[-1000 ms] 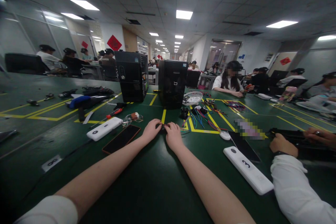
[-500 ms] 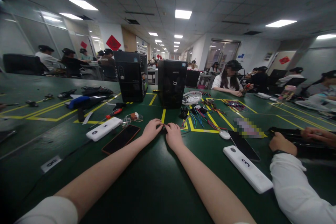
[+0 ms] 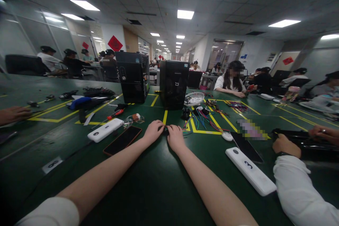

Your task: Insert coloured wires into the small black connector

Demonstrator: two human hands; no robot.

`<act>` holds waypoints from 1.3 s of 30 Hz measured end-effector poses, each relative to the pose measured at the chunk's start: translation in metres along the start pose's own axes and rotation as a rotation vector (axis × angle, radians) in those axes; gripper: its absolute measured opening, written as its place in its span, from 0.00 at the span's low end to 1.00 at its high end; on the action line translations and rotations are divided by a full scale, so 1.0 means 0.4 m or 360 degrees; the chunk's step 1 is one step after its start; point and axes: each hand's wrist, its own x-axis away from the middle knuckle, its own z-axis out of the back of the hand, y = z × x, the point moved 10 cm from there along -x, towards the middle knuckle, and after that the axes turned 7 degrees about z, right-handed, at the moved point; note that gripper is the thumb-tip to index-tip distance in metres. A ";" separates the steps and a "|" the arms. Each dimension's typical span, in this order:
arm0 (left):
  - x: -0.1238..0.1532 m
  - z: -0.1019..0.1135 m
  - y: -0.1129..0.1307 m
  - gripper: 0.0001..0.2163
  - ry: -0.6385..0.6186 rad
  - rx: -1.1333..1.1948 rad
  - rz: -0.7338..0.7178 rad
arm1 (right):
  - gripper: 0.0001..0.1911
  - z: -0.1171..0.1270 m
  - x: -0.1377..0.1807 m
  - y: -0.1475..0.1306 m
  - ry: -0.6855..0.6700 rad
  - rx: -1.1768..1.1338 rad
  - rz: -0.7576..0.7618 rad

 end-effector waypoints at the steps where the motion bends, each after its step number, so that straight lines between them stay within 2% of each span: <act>1: -0.001 -0.001 0.000 0.10 -0.0011 -0.0012 0.0003 | 0.24 0.000 0.000 0.001 0.0000 0.0002 -0.0002; 8: -0.004 0.001 0.019 0.10 -0.0066 -0.0116 -0.0062 | 0.23 -0.005 0.001 -0.002 0.0005 0.0029 -0.0003; 11: -0.004 0.002 0.020 0.10 -0.0062 -0.0094 -0.0077 | 0.21 0.012 -0.003 0.004 0.0086 0.0020 -0.0012; 14: -0.002 0.000 0.013 0.09 -0.0043 -0.0041 -0.0082 | 0.18 0.053 -0.005 0.042 0.0257 0.0004 -0.0073; 16: 0.000 0.000 0.010 0.09 -0.0029 0.0005 -0.0093 | 0.17 0.067 -0.003 0.087 0.0295 0.0016 -0.0155; 19: 0.001 0.002 0.005 0.09 -0.0013 0.0056 -0.0073 | 0.15 0.045 0.005 0.155 0.0150 0.0041 -0.0288; 21: -0.001 0.002 0.001 0.08 -0.0024 0.0064 -0.0047 | 0.14 0.020 0.008 0.174 0.0023 0.0038 -0.0290; 24: -0.003 -0.001 -0.001 0.09 -0.0055 0.0084 -0.0043 | 0.13 -0.001 0.006 0.164 -0.0048 0.0032 -0.0199; 26: -0.005 -0.001 0.001 0.09 -0.0057 0.0113 -0.0072 | 0.13 0.008 0.002 0.156 0.0016 0.0046 -0.0173; 31: -0.003 -0.005 0.013 0.09 -0.0061 0.0119 -0.0161 | 0.12 0.047 -0.004 0.161 0.0253 0.0050 -0.0244; 39: -0.002 -0.003 0.021 0.10 -0.0099 -0.0007 -0.0155 | 0.11 0.050 -0.012 0.166 0.0307 0.0081 -0.0376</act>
